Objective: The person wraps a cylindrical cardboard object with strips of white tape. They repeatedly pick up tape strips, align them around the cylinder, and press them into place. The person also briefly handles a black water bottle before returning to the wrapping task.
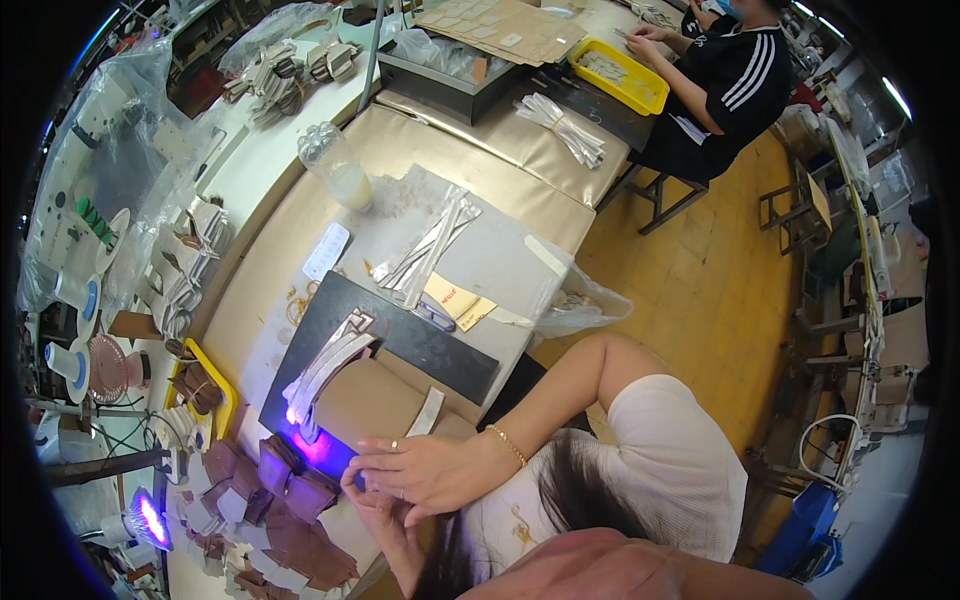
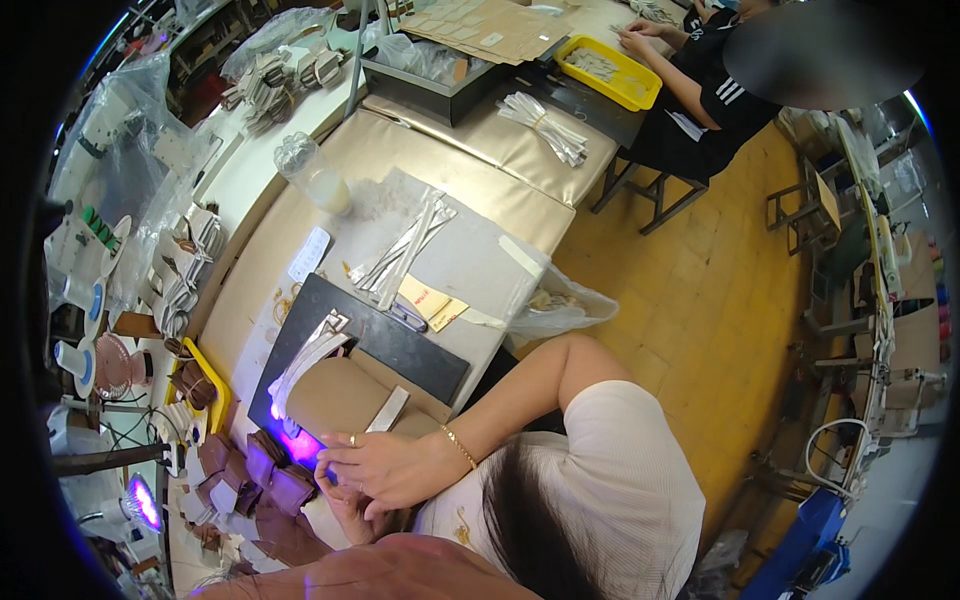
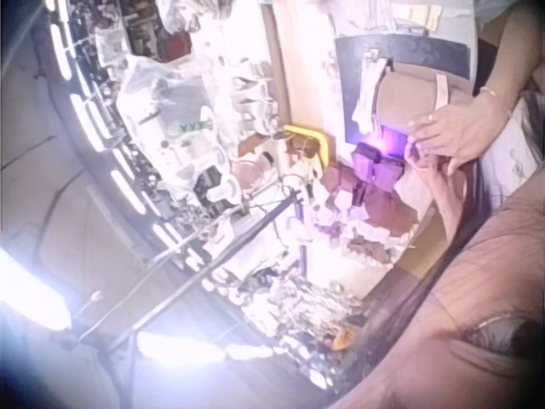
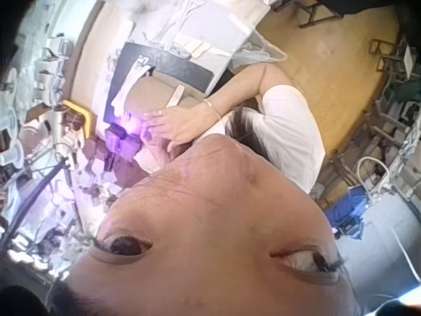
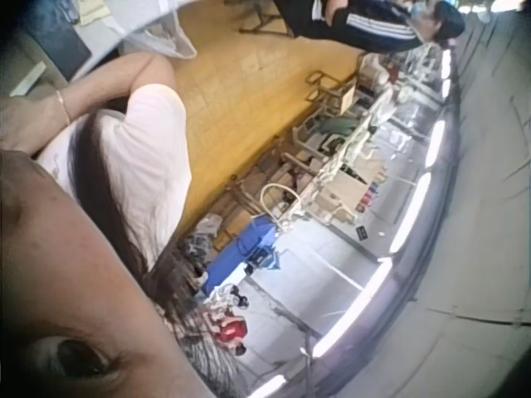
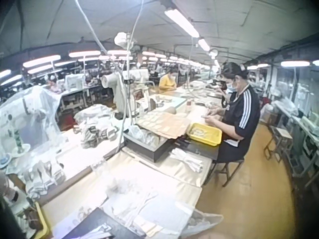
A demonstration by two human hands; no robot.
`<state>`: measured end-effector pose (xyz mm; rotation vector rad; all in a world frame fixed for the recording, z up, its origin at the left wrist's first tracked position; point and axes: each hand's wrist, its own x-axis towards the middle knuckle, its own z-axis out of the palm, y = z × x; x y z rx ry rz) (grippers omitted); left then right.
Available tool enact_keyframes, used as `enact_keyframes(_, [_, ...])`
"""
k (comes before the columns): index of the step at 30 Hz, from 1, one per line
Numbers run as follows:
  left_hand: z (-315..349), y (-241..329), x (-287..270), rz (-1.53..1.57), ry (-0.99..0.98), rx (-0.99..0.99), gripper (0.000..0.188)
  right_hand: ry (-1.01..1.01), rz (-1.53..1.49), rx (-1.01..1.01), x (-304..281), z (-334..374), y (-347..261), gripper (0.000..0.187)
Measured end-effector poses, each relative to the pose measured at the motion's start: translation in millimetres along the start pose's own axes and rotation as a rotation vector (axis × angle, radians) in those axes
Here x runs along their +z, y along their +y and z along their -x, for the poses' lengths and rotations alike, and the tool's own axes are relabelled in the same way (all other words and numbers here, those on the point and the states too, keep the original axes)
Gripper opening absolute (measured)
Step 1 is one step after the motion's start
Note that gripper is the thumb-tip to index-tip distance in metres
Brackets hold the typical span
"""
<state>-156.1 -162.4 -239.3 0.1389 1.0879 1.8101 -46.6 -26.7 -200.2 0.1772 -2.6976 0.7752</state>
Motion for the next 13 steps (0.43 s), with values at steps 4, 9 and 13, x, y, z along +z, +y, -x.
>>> enact_keyframes(4, [-3.9,0.7,-8.2,-0.025,-0.018,-0.038,0.067,0.025,-0.062,-0.048,6.0,14.6,11.9,0.062])
enact_keyframes(9, [-16.5,-5.9,-35.2,-0.052,-0.148,-0.049,0.066,0.081,-0.16,-0.084,0.7,40.9,30.2,0.055])
enact_keyframes(13, [-20.4,-12.1,-69.8,-0.09,-0.258,-0.114,0.063,0.171,-0.382,-0.036,16.8,52.5,36.7,0.05])
